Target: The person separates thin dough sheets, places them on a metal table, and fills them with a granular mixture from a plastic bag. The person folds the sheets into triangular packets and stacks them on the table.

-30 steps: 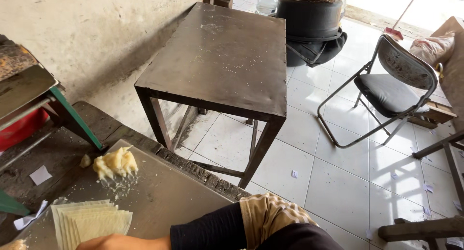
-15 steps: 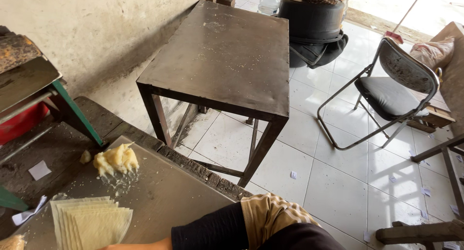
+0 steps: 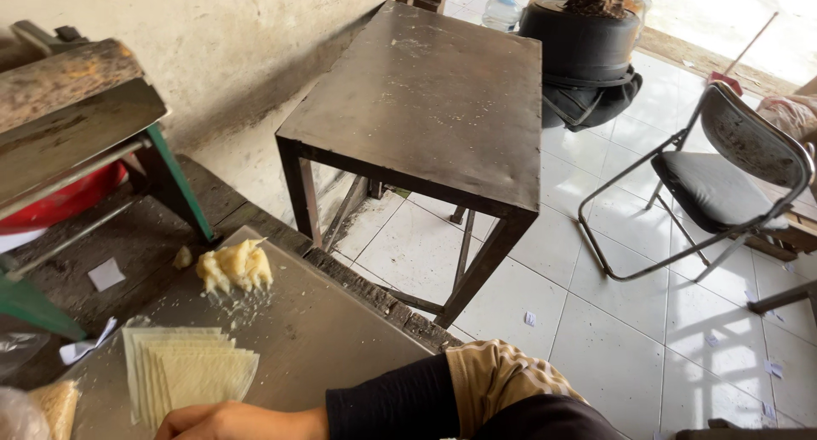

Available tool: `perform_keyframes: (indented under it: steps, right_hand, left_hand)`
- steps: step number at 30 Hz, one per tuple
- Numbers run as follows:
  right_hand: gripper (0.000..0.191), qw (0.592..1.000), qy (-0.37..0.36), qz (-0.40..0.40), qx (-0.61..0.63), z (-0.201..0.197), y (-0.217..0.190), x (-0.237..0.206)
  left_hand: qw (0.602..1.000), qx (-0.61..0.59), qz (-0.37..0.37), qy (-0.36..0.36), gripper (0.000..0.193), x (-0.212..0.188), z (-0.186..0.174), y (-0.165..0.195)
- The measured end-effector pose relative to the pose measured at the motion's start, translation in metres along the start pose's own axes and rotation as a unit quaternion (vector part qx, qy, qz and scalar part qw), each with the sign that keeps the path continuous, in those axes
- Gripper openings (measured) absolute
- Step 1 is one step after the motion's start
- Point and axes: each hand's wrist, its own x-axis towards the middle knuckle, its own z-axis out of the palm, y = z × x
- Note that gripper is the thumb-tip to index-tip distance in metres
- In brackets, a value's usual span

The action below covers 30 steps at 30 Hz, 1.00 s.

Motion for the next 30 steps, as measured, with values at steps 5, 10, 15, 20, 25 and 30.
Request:
perform_keyframes:
  steps: [5, 10, 15, 20, 25, 30]
  right_hand:
    - [0.019, 0.985, 0.06, 0.116, 0.115, -0.024, -0.008, 0.044]
    - [0.021, 0.962, 0.239, 0.118, 0.055, -0.087, -0.011, 0.097]
    - [0.014, 0.906, 0.242, 0.049, -0.345, -0.086, -0.006, 0.13]
    - [0.011, 0.899, 0.064, -0.048, -0.432, -0.042, 0.007, 0.121]
    - [0.013, 0.893, 0.001, -0.044, -0.448, -0.019, -0.006, 0.099]
    - [0.014, 0.897, -0.006, -0.052, -0.438, -0.013, -0.035, 0.075]
  left_hand:
    - [1.0, -0.014, -0.001, 0.021, 0.04, 0.003, -0.053, 0.014]
    - [0.999, -0.041, -0.013, 0.033, 0.039, 0.003, -0.072, 0.012]
    - [0.998, -0.052, -0.002, 0.046, 0.039, 0.013, -0.089, 0.025]
    - [0.998, -0.055, 0.021, 0.032, 0.039, 0.002, -0.102, 0.034]
    - [0.998, -0.058, 0.032, 0.018, 0.041, -0.025, -0.098, 0.04]
    - [0.998, -0.06, 0.031, 0.013, 0.043, -0.052, -0.091, 0.047]
